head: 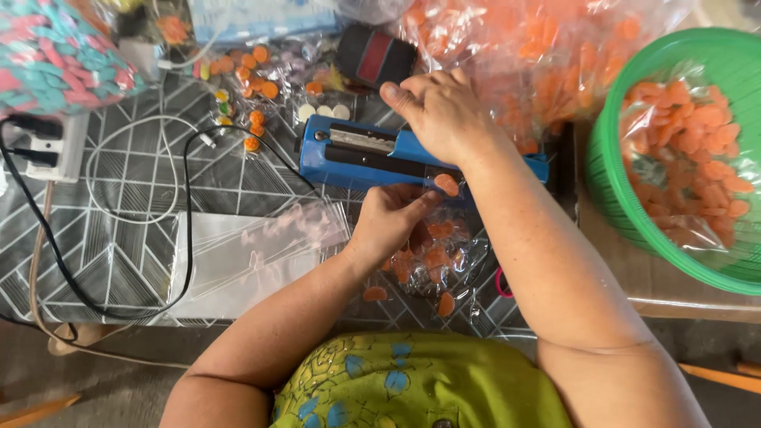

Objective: Packaging small orange items into plastic bags and sealing them with a heat sealer

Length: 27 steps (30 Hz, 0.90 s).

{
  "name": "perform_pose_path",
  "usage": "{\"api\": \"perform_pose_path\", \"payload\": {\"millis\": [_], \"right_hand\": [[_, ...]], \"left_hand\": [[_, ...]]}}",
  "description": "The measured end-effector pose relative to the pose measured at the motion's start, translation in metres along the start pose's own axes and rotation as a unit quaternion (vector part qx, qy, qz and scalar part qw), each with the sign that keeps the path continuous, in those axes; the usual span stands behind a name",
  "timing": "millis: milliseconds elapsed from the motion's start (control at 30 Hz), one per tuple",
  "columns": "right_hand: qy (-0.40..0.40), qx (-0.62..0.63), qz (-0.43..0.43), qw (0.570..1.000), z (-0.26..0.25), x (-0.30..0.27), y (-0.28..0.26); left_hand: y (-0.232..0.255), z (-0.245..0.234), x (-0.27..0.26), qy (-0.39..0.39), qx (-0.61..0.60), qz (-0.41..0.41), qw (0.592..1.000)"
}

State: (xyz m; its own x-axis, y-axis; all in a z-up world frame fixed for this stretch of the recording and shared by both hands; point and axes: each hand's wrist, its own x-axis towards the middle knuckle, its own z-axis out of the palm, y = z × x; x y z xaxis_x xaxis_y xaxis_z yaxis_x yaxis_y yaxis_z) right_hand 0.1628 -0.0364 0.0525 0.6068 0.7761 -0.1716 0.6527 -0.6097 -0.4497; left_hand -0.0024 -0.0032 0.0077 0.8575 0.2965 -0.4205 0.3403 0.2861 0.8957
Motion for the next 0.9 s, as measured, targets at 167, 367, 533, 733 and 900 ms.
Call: {"api": "perform_pose_path", "payload": {"millis": [167, 367, 533, 733, 900], "right_hand": [[0.086, 0.002, -0.106, 0.991, 0.003, -0.006, 0.01], [0.326, 0.046, -0.276, 0.903, -0.01, -0.033, 0.014], [0.445, 0.002, -0.41, 0.796, -0.017, -0.101, 0.004], [0.376, -0.211, -0.235, 0.871, 0.035, -0.147, 0.038], [0.191, -0.259, -0.046, 0.945, 0.039, -0.145, 0.03]], "left_hand": [[-0.004, -0.002, -0.002, 0.004, 0.024, 0.017, 1.0], [-0.009, -0.001, -0.002, 0.001, -0.022, 0.032, 0.999], [-0.031, -0.001, 0.01, 0.0, -0.031, 0.075, 0.997], [-0.038, -0.001, 0.014, 0.008, -0.045, 0.127, 0.991], [-0.06, -0.003, 0.039, 0.001, -0.029, 0.138, 0.99]]}}
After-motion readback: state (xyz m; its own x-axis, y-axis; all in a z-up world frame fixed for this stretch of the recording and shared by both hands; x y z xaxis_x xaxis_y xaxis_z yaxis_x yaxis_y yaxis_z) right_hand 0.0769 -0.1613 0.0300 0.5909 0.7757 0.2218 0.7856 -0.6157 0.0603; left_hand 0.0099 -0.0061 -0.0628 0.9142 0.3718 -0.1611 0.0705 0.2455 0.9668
